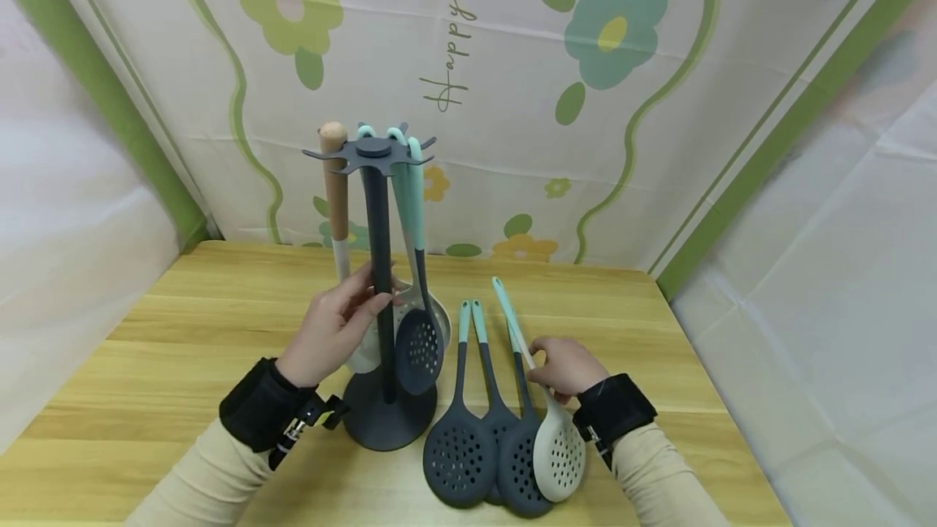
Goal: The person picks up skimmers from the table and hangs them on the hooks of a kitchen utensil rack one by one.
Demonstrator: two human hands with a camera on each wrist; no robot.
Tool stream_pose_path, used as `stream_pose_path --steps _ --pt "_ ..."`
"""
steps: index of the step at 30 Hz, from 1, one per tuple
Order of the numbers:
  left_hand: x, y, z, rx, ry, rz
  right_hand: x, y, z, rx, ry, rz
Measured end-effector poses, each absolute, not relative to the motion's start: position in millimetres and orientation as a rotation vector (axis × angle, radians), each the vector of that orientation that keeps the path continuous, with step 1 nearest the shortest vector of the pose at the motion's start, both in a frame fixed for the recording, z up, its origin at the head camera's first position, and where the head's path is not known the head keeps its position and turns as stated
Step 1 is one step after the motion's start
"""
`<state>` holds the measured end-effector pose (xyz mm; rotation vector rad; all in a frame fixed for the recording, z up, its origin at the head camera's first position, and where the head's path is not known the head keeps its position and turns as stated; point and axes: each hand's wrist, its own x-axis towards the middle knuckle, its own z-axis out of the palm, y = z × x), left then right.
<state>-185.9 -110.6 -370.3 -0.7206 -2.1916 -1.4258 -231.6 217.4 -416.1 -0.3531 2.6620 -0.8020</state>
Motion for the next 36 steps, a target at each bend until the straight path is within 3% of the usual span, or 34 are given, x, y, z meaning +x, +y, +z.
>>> stream_pose_path --steps 10,36 --pt "-191 -122 -361 -0.884 -2.34 -1.531 -229 216 -412 -0.367 2.677 -0.792" --pt "-196 -113 -369 -0.747 -2.253 -1.34 -228 212 -402 -0.496 2.725 -0.778"
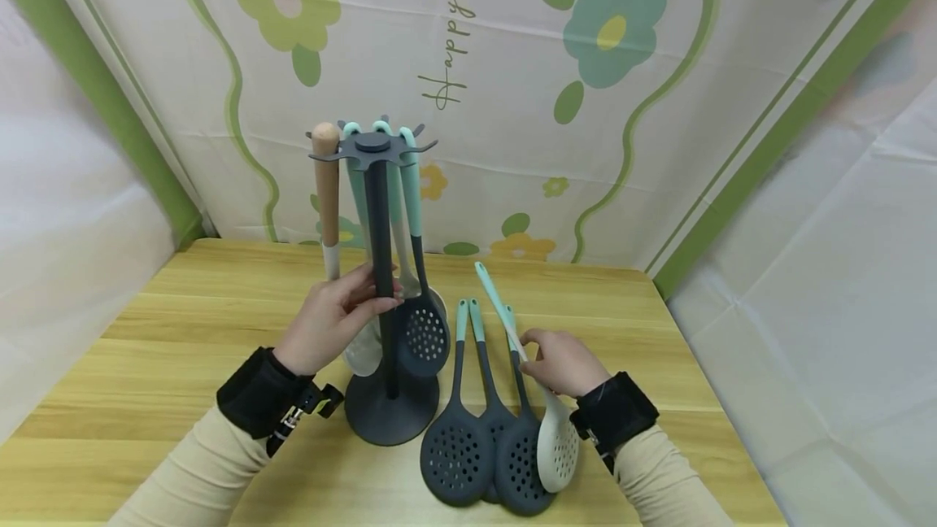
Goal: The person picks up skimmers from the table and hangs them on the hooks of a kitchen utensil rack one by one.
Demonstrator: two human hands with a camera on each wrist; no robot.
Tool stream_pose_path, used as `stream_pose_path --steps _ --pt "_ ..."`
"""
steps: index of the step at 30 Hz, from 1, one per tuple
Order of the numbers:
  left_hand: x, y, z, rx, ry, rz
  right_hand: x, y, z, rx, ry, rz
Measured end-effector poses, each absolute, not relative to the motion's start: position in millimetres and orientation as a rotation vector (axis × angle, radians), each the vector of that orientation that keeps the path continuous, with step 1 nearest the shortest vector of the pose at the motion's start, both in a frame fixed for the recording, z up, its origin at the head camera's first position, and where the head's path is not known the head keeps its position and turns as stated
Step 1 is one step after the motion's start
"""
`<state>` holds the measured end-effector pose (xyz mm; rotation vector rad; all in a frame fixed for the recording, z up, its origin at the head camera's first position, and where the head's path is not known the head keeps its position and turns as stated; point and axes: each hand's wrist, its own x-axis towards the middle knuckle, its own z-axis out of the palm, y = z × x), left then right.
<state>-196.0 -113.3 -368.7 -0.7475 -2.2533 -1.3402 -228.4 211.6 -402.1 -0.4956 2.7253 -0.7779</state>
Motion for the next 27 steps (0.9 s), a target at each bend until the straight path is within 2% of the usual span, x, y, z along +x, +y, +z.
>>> stream_pose_path --steps 27 --pt "-193 -108 -372 -0.667 -2.223 -1.379 -222 202 -384 -0.574 2.813 -0.693"
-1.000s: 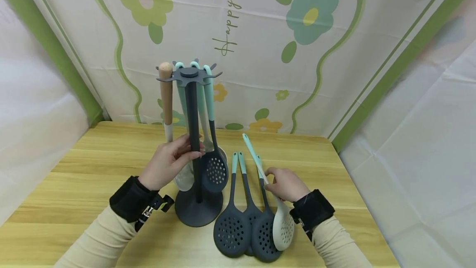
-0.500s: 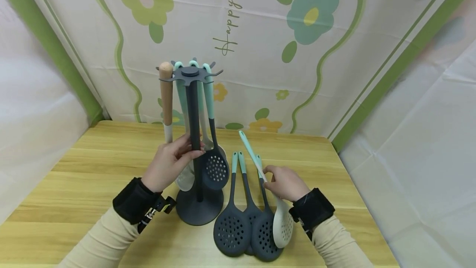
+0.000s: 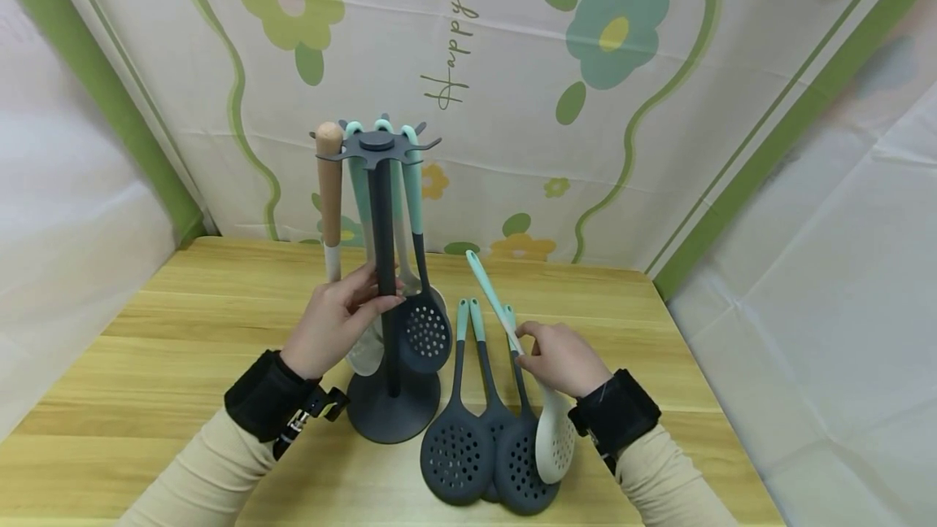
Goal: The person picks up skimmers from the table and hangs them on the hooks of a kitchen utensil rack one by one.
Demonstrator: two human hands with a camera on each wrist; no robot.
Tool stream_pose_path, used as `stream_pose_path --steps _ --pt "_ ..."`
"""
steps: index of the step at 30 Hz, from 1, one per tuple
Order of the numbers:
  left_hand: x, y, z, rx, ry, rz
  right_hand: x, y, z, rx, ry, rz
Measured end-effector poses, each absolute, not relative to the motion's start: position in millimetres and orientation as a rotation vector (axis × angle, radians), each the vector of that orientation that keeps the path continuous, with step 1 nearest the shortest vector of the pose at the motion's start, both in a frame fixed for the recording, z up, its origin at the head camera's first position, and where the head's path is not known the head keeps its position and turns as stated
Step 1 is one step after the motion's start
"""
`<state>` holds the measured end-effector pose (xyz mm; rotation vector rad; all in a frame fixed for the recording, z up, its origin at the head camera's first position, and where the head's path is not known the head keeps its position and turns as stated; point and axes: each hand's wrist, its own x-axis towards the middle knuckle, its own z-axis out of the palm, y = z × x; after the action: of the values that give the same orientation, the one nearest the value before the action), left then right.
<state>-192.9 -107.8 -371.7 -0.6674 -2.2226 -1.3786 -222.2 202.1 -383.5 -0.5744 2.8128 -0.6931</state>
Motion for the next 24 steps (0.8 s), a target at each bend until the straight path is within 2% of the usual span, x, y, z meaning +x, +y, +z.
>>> stream_pose_path --steps 24 --pt "-194 -108 -375 -0.7 -2.185 -1.368 -214 195 -364 -0.615 2.956 -0.767"
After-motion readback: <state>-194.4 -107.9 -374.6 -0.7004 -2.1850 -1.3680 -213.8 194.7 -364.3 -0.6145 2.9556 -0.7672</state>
